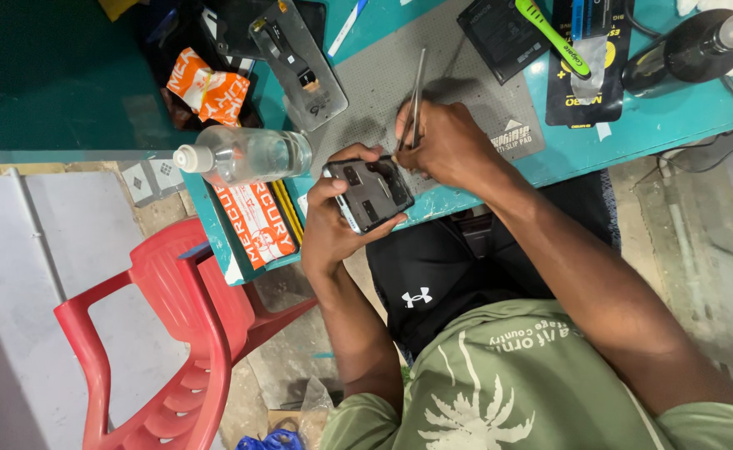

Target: The person uses tweezers to carefully remove small components and adhesive residue from the back of a disassembled smartphone. They then apply a liquid from a small bottle onto the device's surface and continue to scrape and clean the area with the tweezers.

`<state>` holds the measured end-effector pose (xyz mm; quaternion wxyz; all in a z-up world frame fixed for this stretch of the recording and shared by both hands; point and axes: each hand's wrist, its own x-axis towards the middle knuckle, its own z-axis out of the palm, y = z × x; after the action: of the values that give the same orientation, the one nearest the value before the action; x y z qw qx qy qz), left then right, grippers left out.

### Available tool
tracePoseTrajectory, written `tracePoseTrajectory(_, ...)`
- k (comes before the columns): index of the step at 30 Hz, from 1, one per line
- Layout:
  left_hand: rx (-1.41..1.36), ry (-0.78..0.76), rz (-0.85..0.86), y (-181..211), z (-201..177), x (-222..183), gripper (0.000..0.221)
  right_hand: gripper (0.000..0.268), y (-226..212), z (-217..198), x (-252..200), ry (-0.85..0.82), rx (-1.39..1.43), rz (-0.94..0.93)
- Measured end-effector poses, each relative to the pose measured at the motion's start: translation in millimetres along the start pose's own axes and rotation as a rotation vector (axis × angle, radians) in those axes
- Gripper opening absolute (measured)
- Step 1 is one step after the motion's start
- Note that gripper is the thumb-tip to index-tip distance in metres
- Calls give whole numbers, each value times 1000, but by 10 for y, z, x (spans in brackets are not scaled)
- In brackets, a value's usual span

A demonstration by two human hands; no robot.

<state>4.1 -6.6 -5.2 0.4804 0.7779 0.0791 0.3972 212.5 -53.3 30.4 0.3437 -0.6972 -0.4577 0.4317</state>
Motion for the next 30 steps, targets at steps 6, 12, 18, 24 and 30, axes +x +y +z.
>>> tracePoseTrajectory(6, -63, 72, 11, -39, 28, -65, 110, 41, 68, -28, -71, 141, -56, -137)
tracePoseTrajectory(12, -450, 297, 10, -7, 220, -153, 101, 37, 86, -76, -163, 313, -641, -225)
tracePoseTrajectory(18, -962, 520, -10, 39, 567, -103, 99, 7, 304, -433, -148, 778, -815, -487)
tracePoseTrajectory(24, -1412, 588, 11, 100, 781, 82, 91, 14, 575, -899, 334, 876, -863, -634)
tracePoseTrajectory(30, -1505, 556, 2, 173, 631, 153, 87, 10, 461, -841, 120, 895, -774, -651)
